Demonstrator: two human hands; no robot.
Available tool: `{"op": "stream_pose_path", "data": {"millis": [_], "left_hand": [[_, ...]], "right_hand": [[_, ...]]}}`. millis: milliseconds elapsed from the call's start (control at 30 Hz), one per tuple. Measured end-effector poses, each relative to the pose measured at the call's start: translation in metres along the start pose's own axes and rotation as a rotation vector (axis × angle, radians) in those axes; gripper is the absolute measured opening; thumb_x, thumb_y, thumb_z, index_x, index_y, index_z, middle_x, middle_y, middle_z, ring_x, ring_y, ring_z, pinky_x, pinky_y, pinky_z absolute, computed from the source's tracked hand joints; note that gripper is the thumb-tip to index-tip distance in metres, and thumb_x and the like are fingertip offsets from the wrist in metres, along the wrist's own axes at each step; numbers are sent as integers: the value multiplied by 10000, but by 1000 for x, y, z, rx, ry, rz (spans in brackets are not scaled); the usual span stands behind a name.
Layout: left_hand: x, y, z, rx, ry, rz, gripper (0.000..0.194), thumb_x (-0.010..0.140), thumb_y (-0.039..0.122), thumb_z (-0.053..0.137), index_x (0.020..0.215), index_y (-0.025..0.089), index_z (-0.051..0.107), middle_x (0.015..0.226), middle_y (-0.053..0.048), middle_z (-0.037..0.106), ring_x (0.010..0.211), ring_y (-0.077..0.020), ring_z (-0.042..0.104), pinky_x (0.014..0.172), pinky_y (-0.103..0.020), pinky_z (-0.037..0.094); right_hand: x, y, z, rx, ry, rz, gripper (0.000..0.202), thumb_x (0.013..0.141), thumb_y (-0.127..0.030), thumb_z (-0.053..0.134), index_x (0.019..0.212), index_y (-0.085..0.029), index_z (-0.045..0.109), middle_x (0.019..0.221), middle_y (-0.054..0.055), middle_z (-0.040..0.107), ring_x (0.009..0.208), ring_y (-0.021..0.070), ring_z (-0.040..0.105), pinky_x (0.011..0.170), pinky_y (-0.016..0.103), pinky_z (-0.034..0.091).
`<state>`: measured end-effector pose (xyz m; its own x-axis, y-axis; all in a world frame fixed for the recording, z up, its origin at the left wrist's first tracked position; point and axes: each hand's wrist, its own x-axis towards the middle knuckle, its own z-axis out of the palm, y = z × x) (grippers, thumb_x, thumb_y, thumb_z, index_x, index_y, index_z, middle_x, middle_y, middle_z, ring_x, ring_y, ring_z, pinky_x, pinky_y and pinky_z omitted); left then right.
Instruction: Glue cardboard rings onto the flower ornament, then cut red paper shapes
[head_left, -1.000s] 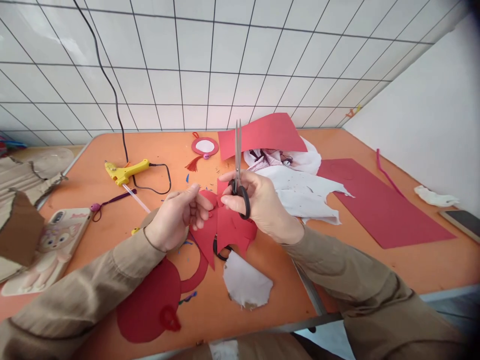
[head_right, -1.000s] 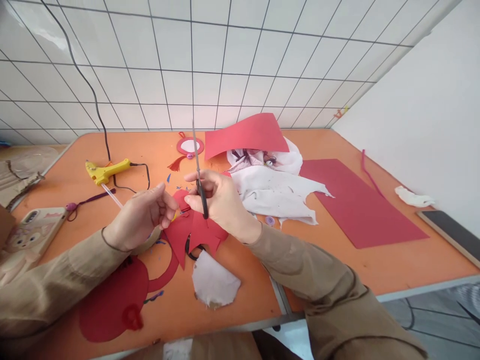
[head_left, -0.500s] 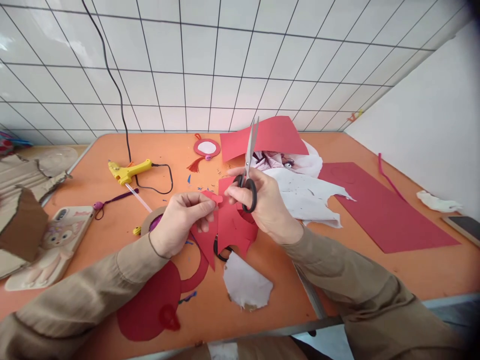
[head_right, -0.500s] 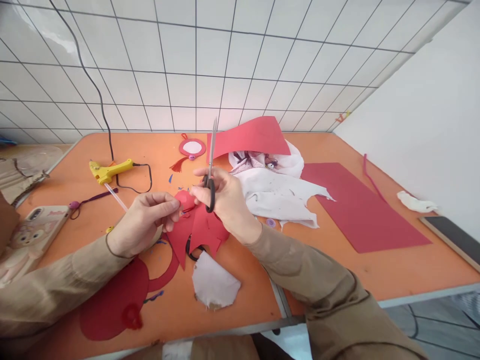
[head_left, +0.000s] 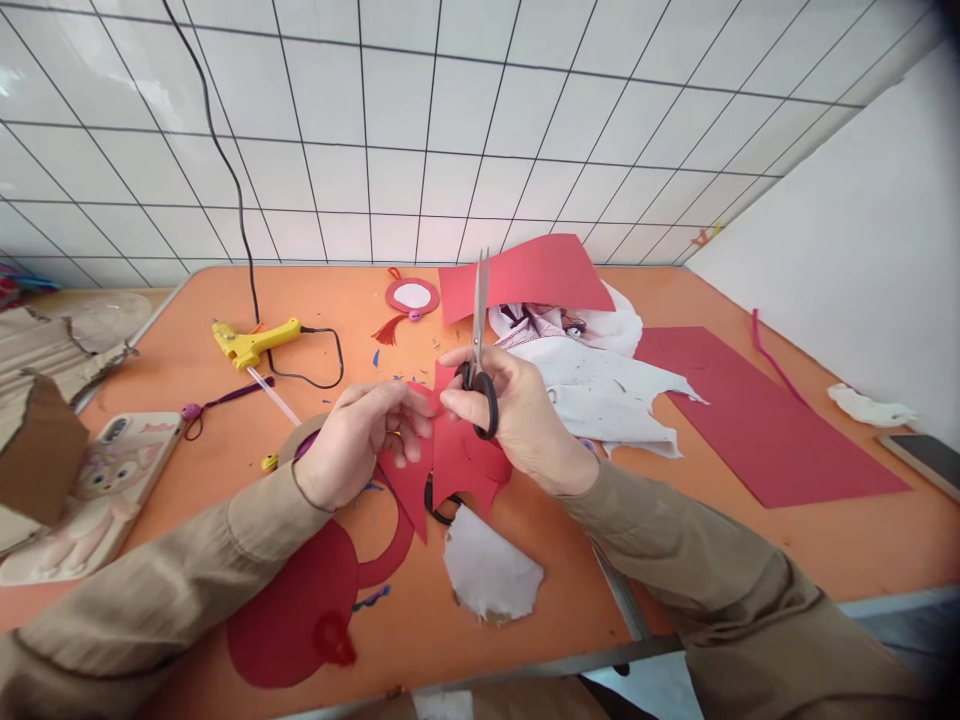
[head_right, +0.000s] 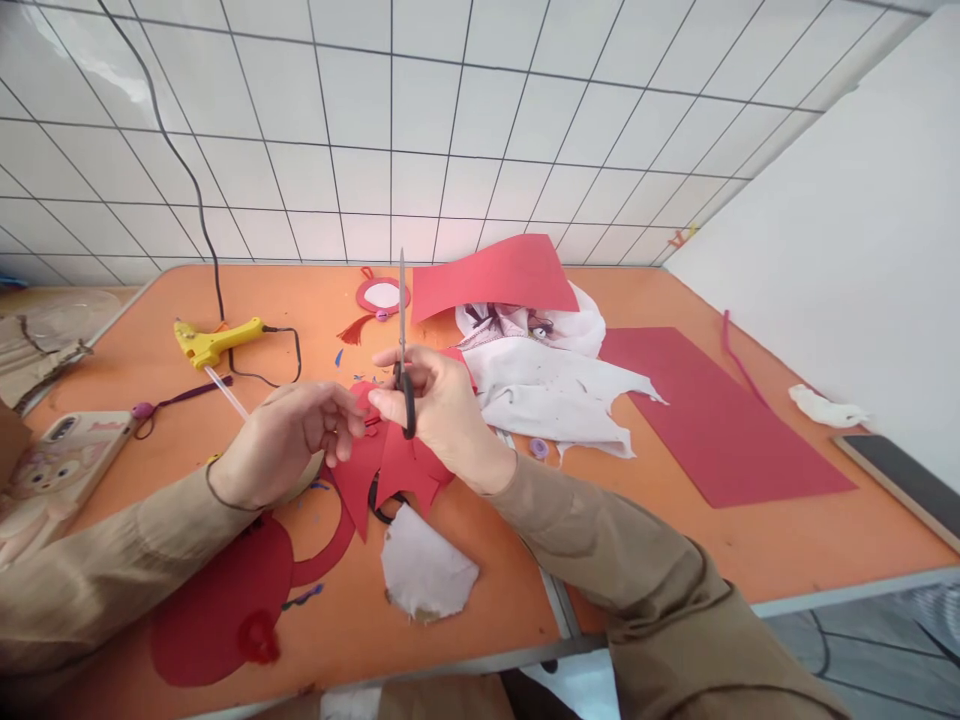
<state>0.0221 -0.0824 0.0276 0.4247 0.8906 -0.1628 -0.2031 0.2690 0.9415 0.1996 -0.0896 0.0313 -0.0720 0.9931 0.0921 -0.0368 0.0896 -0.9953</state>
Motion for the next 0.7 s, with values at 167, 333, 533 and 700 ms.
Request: {"op": "stream_pose_path", "data": {"millis": [167, 333, 533, 700], "left_hand": [[0, -4, 0, 10, 4, 12, 204, 757, 289, 741, 628, 148, 668, 610, -11, 655, 448, -75, 547, 441, -191, 424], [1, -4, 0, -27, 14, 11, 183, 772, 253, 721, 631, 150, 665, 581, 12, 637, 417, -58, 526, 424, -178, 394], [0, -4, 0, 48, 18, 75, 233, 791, 238, 699, 587, 146, 635, 545, 21, 611, 410, -53, 512, 439, -179, 399], [0, -5, -1, 60, 0, 57, 268, 804, 308, 702, 600, 145, 642, 560, 9, 617, 416, -65, 527, 430, -188, 406]], "right_hand": [[-1, 1, 2, 10, -16, 1, 292, 669, -213, 740, 940, -186, 635, 667, -48, 617, 570, 100, 588, 566, 256, 487], [3, -1, 0, 98, 36, 10, 278, 709, -294, 730, 935, -179, 615, 604, -72, 554, 534, 103, 606, 544, 252, 490], [1, -2, -2, 26, -45, -13, 319, 687, -277, 758, 965, -192, 628, 658, -52, 602, 555, 101, 595, 572, 272, 508], [-1, 0, -1, -33, -69, -39, 290, 691, -190, 713, 971, -193, 639, 689, -42, 621, 582, 95, 578, 573, 259, 481]]}}
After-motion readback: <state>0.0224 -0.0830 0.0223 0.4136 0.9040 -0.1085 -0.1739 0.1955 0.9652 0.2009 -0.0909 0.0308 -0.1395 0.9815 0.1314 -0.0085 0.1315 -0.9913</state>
